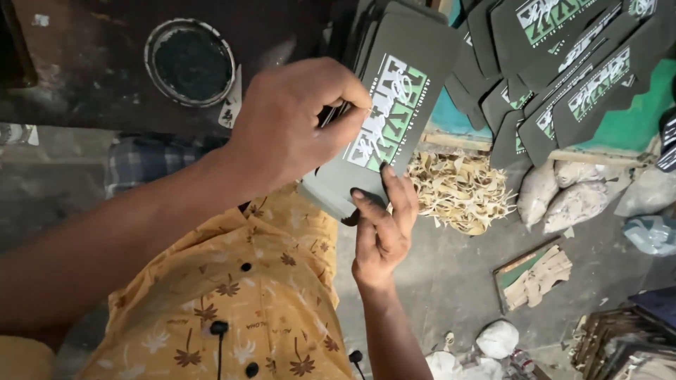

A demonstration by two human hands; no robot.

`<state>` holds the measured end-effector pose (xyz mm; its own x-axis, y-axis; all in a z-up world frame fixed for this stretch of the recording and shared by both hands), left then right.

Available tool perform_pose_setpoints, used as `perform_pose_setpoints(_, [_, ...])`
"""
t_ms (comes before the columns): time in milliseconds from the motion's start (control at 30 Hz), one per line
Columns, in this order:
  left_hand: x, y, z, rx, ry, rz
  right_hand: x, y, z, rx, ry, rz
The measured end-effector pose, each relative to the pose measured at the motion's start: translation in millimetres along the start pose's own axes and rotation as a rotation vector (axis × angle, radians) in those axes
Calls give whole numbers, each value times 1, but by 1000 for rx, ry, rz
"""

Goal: Applying a liquid adhesive to the edges of printed labels using a small applicator stick.

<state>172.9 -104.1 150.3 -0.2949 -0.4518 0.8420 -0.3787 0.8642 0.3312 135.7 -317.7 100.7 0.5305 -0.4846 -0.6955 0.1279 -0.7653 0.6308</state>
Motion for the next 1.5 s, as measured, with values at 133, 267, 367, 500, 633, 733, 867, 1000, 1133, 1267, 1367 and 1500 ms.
perform_pose_setpoints(133, [-2, -5, 0, -10, -33, 28, 5, 0, 1, 17, -33, -57])
perform_pose_setpoints(267, [-2, -8, -3, -29, -27, 2, 6, 0, 1, 26, -5, -70])
perform_pose_setpoints(367, [0, -8, -1, -20, -50, -30, 3, -1, 0, 22, 8, -55])
perform_pose_setpoints(500, [-1, -8, -1, -24, -32, -40, 6, -1, 3, 30, -2, -88])
perform_pose_setpoints(633, [3, -6, 1, -21, -93, -53, 7, -1, 3, 33, -12, -73])
perform_pose_setpoints(733, [4, -4, 1, -29, -93, -38, 8, -1, 4, 32, -15, -80])
perform_pose_setpoints(867, [-1, -6, -1, -33, -55, -18, 8, -1, 5, 33, -18, -72])
perform_pose_setpoints(1000, [0, -6, 0, -24, -61, -46, 12, -2, 7, 34, -46, -100])
perform_pose_setpoints(1133, [5, -4, 0, -42, -96, -50, 10, -1, 4, 44, -34, -104])
perform_pose_setpoints(1267, [-1, -8, -1, -14, -53, -61, 11, -1, 5, 40, -35, -85])
perform_pose_setpoints(1367, [3, -7, 1, -1, -101, -88, 8, -1, 4, 44, -16, -77])
perform_pose_setpoints(1500, [10, -5, 1, -38, -158, -104, 10, -2, 5, 43, -45, -112])
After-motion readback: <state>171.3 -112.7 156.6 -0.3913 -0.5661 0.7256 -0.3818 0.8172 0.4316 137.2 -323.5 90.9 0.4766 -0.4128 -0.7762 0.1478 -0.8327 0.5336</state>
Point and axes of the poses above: each hand's wrist, its own z-axis away from the middle knuckle, its own y-axis out of the back of the hand, x = y × z, the point moved 10 cm from there along -z, towards the middle knuckle, and after that the axes turned 1 degree about x, right-handed, at the moved point
